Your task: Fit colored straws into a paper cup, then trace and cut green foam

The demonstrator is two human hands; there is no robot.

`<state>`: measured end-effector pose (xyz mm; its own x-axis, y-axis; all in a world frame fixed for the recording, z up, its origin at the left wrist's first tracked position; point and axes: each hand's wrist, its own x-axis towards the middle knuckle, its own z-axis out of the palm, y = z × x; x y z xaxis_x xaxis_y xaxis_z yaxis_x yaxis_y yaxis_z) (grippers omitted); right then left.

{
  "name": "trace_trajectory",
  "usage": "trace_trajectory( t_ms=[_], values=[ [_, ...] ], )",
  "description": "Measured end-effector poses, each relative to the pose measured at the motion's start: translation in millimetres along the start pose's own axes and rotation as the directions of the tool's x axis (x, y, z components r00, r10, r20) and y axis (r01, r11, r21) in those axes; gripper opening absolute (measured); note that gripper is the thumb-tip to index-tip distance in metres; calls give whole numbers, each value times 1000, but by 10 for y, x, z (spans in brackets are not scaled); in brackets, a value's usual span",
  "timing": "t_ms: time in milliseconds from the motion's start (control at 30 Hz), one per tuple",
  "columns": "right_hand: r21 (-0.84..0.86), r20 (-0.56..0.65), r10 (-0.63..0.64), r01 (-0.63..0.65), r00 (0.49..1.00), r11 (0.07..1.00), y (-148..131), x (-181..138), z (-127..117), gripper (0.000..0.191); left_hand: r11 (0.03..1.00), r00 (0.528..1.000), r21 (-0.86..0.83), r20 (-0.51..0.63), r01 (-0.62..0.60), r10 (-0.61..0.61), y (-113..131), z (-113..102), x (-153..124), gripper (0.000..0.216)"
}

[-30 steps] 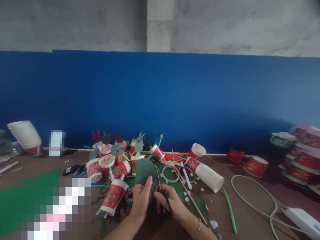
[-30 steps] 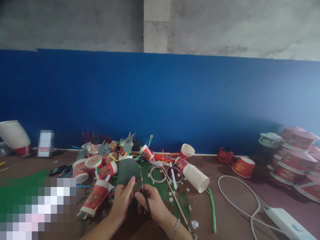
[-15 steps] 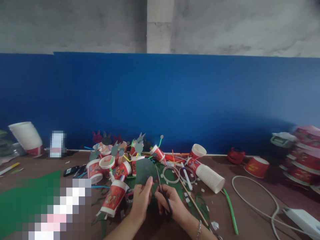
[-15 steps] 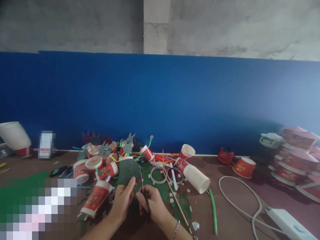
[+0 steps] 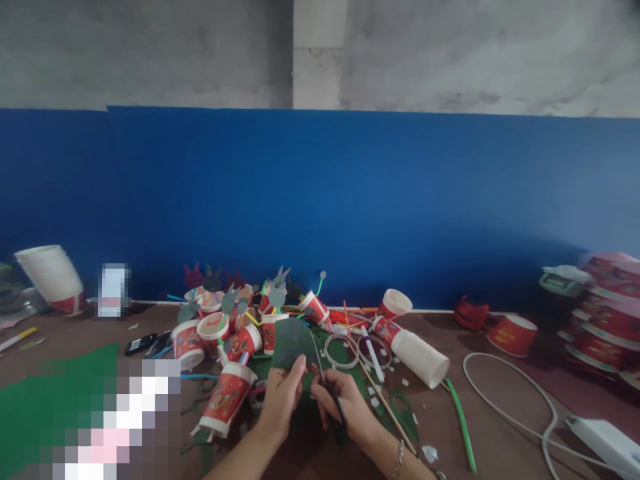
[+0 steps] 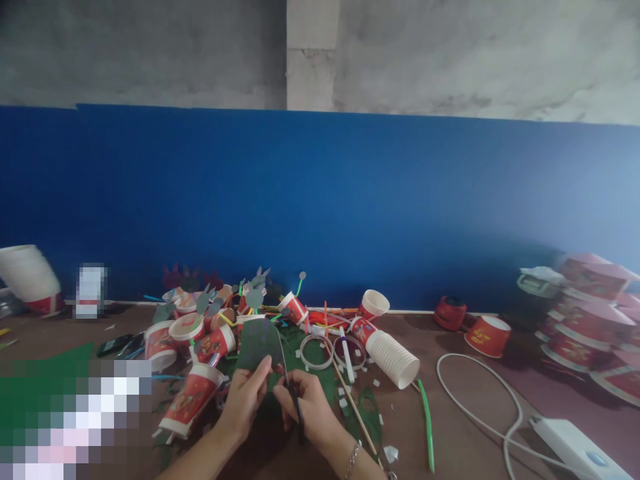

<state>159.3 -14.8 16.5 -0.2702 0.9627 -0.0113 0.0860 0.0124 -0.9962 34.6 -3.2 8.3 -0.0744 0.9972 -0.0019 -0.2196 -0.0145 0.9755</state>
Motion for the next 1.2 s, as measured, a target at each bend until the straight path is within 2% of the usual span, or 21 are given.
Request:
trace_trajectory(
  t_ms=[133,367,633,800,900,1100,1200],
  values=[
    [-7,7,13,-13,1000,1000,-23,-13,-14,44,1000,1000,-25,-1,12,-12,27,2,3,56],
    [5,23,1,-1,1000,1000,4,-1,-48,41,997,999,72,47,-14,11,7,-28,12,63],
    [-18,13,21,-21,1000,1000,28,10,-71,40,997,999,75,42,1,-4,-16,-39,24,63],
    [-46,11,7,-6,1000,999,15,11,-82,41,999,999,46,33,-22,21,-22,-50,37,55],
    [-33,12,9,-9,1000,999,11,11,-72,41,1000,999,-5,43,10,-10,-12,-42,32,53],
    [-28,26,36,-36,999,999,32,10,-54,39,994,997,-82,-10,76,-77,-6,-20,17,58],
    [-13,35,44,-43,998,999,51,12,-60,38,990,997,-125,-18,70,-73,1,-16,19,52]
  ],
)
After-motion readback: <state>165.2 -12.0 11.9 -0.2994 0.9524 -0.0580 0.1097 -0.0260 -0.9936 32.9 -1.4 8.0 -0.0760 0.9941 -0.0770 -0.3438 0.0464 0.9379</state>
